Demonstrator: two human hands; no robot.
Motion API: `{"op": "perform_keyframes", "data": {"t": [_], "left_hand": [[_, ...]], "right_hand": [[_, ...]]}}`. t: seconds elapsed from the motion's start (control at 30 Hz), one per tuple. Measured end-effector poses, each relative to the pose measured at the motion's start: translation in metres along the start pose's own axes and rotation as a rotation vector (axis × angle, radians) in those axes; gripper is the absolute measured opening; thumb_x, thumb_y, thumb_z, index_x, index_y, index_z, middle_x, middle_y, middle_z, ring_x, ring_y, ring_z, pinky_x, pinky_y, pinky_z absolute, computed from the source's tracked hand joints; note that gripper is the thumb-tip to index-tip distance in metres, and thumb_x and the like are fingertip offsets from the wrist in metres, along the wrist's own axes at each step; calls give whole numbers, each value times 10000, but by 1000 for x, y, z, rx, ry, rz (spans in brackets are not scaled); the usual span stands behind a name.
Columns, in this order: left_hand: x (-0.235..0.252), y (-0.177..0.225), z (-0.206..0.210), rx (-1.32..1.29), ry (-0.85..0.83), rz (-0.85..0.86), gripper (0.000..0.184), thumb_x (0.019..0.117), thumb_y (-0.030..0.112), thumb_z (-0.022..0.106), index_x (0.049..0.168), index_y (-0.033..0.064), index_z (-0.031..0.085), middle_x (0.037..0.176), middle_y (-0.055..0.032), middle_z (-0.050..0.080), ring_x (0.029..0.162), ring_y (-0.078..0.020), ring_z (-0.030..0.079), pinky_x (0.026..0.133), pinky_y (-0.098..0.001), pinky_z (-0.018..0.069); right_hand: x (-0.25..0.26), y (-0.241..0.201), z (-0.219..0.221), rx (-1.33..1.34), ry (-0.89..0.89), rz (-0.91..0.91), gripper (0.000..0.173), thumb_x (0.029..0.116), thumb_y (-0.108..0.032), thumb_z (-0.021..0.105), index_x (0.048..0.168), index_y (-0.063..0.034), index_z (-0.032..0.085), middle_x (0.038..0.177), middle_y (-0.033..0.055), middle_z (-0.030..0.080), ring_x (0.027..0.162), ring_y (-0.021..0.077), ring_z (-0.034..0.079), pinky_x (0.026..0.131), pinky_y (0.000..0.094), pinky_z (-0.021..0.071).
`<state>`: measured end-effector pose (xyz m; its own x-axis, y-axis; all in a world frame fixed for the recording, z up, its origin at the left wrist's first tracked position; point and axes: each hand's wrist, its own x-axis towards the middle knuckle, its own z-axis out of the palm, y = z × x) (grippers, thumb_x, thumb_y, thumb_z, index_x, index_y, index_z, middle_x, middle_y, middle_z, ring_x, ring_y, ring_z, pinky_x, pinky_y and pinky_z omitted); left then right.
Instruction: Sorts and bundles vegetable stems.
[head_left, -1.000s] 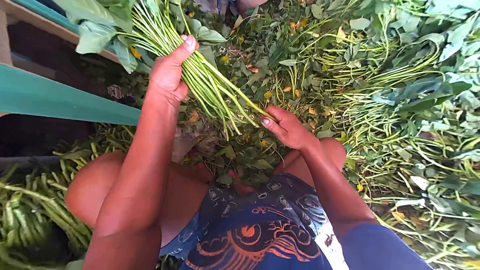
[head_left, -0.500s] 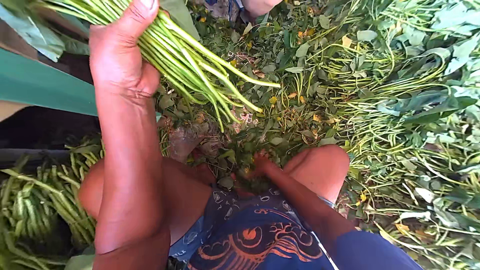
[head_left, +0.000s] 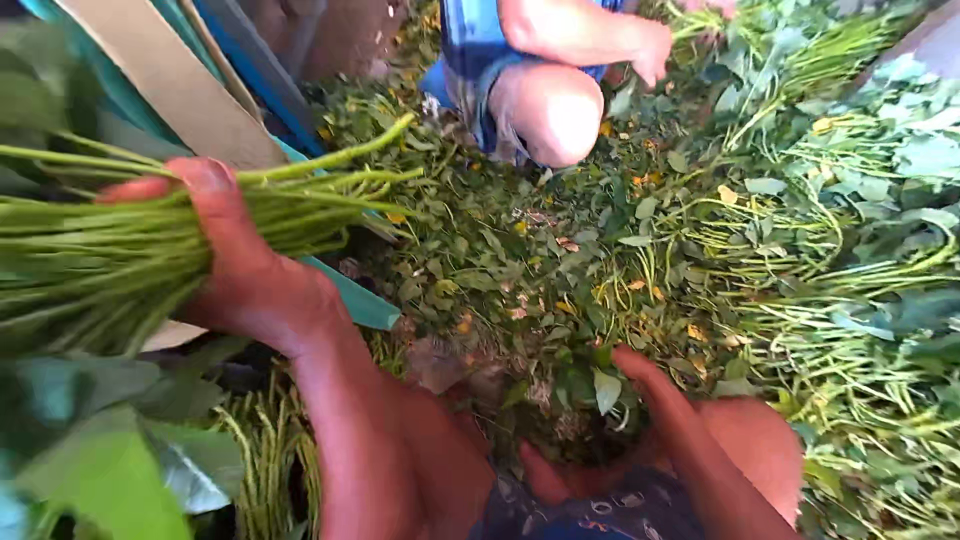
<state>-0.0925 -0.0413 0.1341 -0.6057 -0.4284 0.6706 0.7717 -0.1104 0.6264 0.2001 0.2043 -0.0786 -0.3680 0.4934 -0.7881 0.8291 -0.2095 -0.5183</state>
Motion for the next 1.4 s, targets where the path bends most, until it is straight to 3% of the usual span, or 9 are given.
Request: {"op": "perform_keyframes", "data": {"t": [0.2,0.3,0.4,0.53,0.67,0.9,1.07,1.2,1.4], "left_hand": [[2,24,18,-97,32,-108,316,938,41,724,1190,-21,544,1101,-96,704,1064,-211,700,969,-391,586],[-1,19,17,-141,-97,-128,354,915,44,753,1194,-6,542,1153,-104,702,1099,-246,693,985,-433,587],[-8,11,16,-99,-253,-257,390,891,92,790,1197,36,555,1135,-54,695,1077,-198,694,955,-401,601],[-23,3,23,-117,-403,-555,349,908,91,766,1204,83,581,1128,-17,699,1036,-143,696,908,-355,610],[-50,-10,29,-388,-576,-939,209,944,40,696,1126,123,633,1175,-38,711,968,-136,709,831,-315,615],[-99,-11,36,-192,-983,-1050,216,895,-6,724,1069,94,644,1074,-39,732,940,-128,705,806,-308,609],[-143,3,30,-374,-1167,-1155,280,828,20,790,1068,129,697,1037,-20,728,914,-114,700,812,-290,611],[-154,5,32,-495,-1138,-1283,231,842,53,788,1036,144,703,999,-30,744,847,-110,716,766,-275,622],[-133,-7,32,-513,-983,-1204,222,874,96,783,1061,160,683,1002,-19,727,874,-110,713,775,-276,625]], "right_hand": [[17,-234,68,415,-151,-422,617,1008,-427,626,1462,-33,487,1355,196,610,1208,286,623,996,491,541],[-13,-362,84,454,-305,-676,775,1016,-564,549,1576,-79,321,1522,222,456,1308,361,555,983,552,544],[-64,-408,80,248,-245,-920,652,1058,-471,526,1557,-78,376,1516,206,479,1272,369,588,953,545,558],[-100,-340,59,-61,-401,-1395,521,1058,-393,467,1410,-20,558,1401,114,621,1241,182,617,1030,385,523],[-76,-229,72,-20,-489,-1268,463,1085,-322,408,1459,-72,515,1325,80,640,1142,119,631,989,367,534],[-91,-174,13,32,94,-1467,521,1026,-176,410,1504,23,462,1605,172,394,1460,249,417,1174,423,398],[-74,-185,-4,109,-330,-1463,387,1031,-97,372,1271,84,617,1249,132,624,1047,66,608,881,232,520],[-40,-180,-41,138,-419,-1232,442,1030,-145,394,1393,52,552,1357,152,643,1218,193,640,1030,380,535],[114,-96,-90,-229,256,-287,399,1065,-218,491,1245,116,616,1174,305,672,1033,416,693,934,599,540]]}}
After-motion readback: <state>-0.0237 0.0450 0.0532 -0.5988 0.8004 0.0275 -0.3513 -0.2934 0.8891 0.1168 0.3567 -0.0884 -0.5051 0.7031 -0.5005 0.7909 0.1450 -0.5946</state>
